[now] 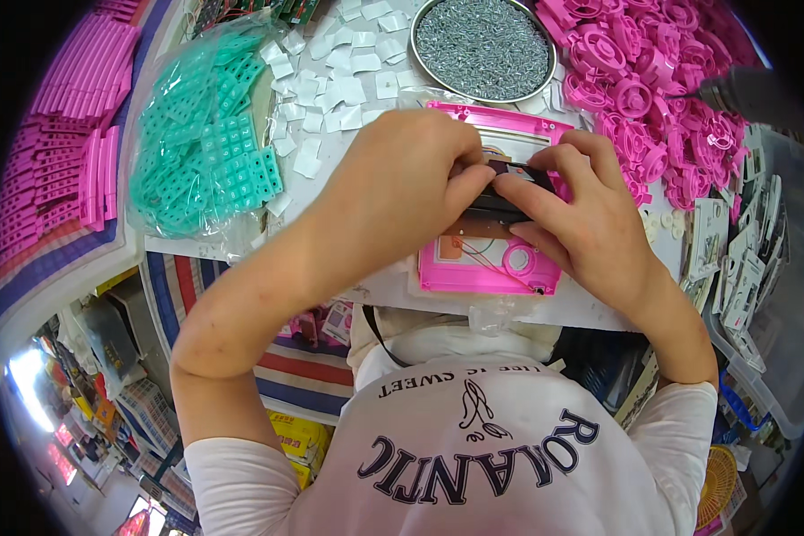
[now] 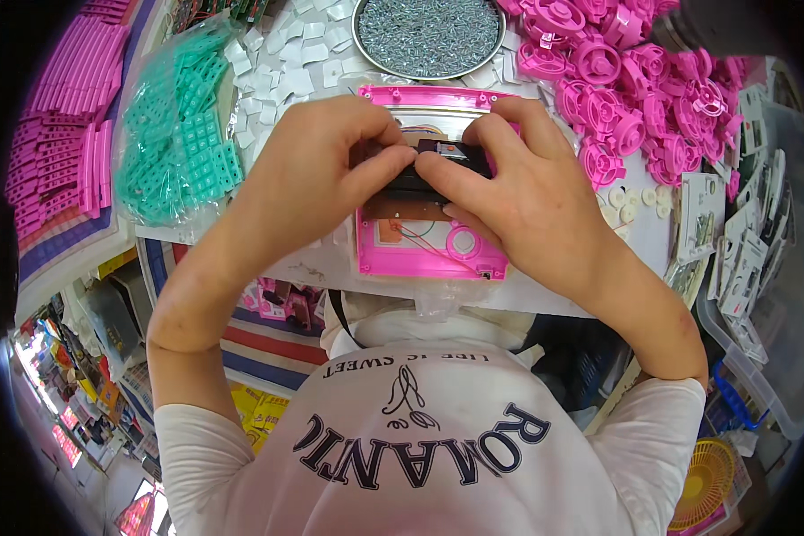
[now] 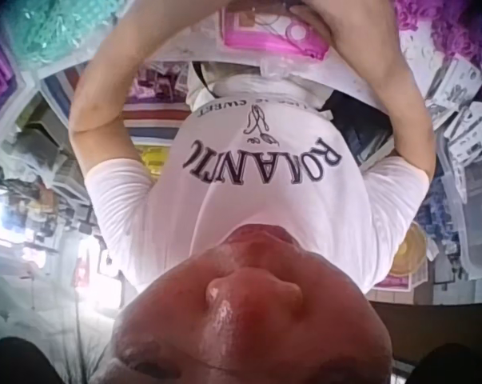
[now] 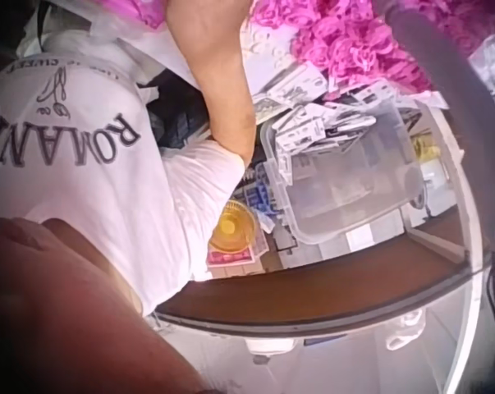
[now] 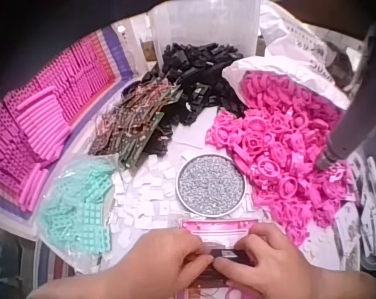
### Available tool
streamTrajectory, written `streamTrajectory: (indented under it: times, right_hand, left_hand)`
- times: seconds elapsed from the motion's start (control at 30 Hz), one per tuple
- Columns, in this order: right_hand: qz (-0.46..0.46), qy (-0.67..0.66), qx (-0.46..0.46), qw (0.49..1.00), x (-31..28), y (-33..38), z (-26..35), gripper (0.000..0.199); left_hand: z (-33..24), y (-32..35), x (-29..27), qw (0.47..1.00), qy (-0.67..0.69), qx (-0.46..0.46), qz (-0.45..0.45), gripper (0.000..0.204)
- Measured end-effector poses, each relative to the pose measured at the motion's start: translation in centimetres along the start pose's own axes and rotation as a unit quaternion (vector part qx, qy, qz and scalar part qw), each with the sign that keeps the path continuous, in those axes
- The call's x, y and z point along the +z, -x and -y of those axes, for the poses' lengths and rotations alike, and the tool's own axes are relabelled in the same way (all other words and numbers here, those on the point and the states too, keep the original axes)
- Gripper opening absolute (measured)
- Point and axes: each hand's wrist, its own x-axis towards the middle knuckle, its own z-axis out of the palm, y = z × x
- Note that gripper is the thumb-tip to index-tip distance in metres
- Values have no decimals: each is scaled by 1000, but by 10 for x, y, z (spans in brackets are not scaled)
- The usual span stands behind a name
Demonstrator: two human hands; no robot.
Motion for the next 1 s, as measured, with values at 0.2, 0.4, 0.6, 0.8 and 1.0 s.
streamTrajectory:
  times: [0.2, 0.4, 0.6, 0.8, 1.0]
  right_hand:
    - [-4, 36, -4, 999, 2, -1, 5, 44]
    - [7, 49, -5, 999, 1, -1, 7, 41]
    - [23, 11, 21, 999, -1, -2, 4, 50]
    - [-2, -76, 34, 997, -4, 2, -2, 59]
    - [-252, -69, 32, 965, -61, -3, -68, 47]
  left_hand:
    - [9, -18, -10, 997, 2, 39, 59, 15]
    - [3, -29, -19, 990, -53, 74, 107, 16]
    - [11, -47, -23, 982, -42, 93, 157, 14]
    - [58, -98, -12, 950, -291, 107, -41, 20]
    - [64, -108, -5, 907, -363, 157, -145, 17]
